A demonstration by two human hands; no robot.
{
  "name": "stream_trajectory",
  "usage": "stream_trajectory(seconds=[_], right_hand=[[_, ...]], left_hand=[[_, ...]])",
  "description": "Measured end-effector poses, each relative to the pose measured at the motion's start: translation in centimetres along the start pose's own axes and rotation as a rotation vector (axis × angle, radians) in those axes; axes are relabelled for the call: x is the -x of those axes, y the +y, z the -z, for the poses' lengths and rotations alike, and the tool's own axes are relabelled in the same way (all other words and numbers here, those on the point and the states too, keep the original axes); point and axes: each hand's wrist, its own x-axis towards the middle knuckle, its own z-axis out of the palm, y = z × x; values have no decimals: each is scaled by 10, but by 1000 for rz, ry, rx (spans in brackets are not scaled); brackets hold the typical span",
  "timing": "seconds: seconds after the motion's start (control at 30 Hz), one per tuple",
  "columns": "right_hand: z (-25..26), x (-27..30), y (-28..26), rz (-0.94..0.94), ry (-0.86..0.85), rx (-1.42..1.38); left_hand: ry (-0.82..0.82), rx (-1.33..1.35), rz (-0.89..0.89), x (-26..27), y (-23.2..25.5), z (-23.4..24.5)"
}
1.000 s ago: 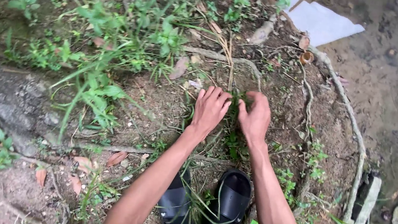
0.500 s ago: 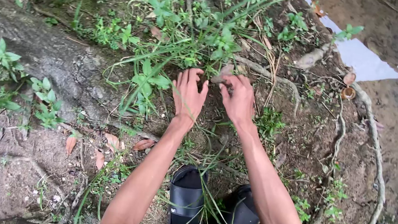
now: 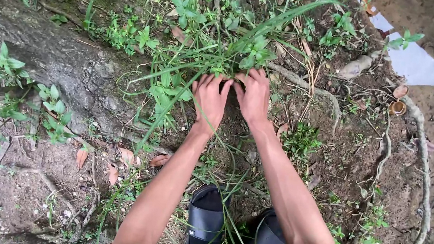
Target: Uprooting grass and weeds from the soil by hand in an outdoor garden area.
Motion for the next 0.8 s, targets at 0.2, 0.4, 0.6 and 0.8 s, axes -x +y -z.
stream_trajectory(seconds=[0.2,0.4,0.6,0.8], right_hand=[[-10,6,8,-62,-41,46],[9,19,3,-98,11,-38],[52,37,-1,-144,52,-62],[105,77,11,-293,123,12]], left_hand=[[24,82,-31,1,-2,-2],[26,180,-62,8,11,-4],[-71,295,-66,19,56,14],[-73,396,-275,37,103,-3]])
